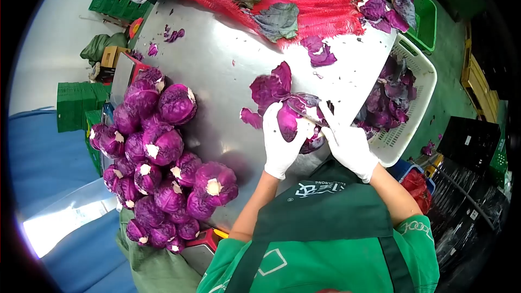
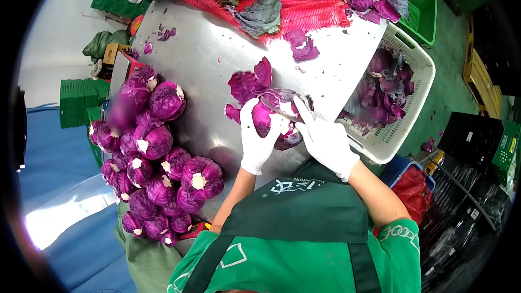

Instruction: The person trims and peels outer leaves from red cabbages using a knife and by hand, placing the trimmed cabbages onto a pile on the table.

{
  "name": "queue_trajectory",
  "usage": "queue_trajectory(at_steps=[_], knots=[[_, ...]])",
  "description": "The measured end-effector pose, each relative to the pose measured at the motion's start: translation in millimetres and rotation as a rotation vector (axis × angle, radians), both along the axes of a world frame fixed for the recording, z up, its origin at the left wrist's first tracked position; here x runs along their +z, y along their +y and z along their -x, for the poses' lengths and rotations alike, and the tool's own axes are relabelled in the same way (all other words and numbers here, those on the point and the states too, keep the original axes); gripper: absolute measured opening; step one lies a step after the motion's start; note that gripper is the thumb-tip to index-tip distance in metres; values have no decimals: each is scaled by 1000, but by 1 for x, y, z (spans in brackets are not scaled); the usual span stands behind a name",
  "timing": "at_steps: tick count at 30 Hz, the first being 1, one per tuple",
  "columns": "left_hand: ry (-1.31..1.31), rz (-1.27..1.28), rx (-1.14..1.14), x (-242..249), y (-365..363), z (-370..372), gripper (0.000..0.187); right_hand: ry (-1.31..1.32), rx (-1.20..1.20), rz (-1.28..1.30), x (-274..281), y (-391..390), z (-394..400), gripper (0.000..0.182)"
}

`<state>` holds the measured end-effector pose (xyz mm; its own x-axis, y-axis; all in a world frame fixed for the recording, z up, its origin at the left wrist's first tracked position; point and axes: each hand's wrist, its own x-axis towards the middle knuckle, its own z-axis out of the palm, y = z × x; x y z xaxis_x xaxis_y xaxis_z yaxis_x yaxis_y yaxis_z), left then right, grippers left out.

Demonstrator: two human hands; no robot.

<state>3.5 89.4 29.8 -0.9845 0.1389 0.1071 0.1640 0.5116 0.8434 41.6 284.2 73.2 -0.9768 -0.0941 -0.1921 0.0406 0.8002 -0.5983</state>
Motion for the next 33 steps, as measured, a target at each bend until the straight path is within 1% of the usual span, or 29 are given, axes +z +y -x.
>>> queue_trajectory(at_steps=[2,4,5,6,7,8,9,10,13,15,16,17,18,19,20,21,22,24,25,26,29,30,31,32,33], knots=[[7,2,-13,-1,2,3,78,-38,2,-17,-4,2,5,54],[-26,11,10,-2,3,6,77,71,41,-89,-9,3,10,55],[-20,-5,7,-4,2,6,76,-12,40,-141,-5,1,13,49],[-19,-6,9,-2,4,6,76,-12,42,-142,-11,1,17,49],[-3,-2,15,3,8,4,76,195,-54,-44,-18,0,24,44],[12,3,21,5,9,1,76,223,-171,123,-21,2,32,37],[98,60,-3,4,9,-6,76,267,-280,297,-20,4,42,33],[106,92,-18,3,9,-10,78,338,-260,73,-50,14,47,33],[104,78,-31,2,6,-14,78,316,-229,93,-90,34,68,35],[230,34,-127,-5,-4,-16,77,18,-223,-16,-121,36,83,38],[218,15,-135,-7,-11,-22,77,186,-239,-18,-125,39,90,35],[198,-26,-103,-9,-14,-27,78,231,-264,130,-130,40,93,37],[176,-64,-74,-9,-17,-32,79,273,-291,281,-113,38,96,39],[177,-55,-76,-6,-24,-34,79,191,-317,246,-91,32,89,42],[187,56,-11,-5,-28,-36,80,286,-343,242,-94,22,78,43],[193,164,63,-4,-30,-38,82,365,-310,186,-88,13,63,43],[318,224,82,4,-28,-32,76,444,-277,130,-81,4,49,42],[436,235,1,18,-23,-12,75,112,-157,263,-58,-12,23,41],[354,270,-126,28,-19,0,70,98,-108,242,-41,-15,18,40],[240,198,-225,12,-24,1,64,98,-113,239,-39,-13,12,40],[179,246,-237,29,-18,5,62,196,-182,309,-32,-10,3,42],[166,339,-209,34,-15,1,61,291,-166,288,-26,-12,-6,46],[153,431,-183,34,-12,-1,59,227,-137,278,-22,-16,-13,48],[148,431,-192,30,-10,-2,59,159,-111,269,-20,-19,-19,51],[175,399,-156,23,-9,-4,58,195,-81,163,-22,-22,-21,55]])
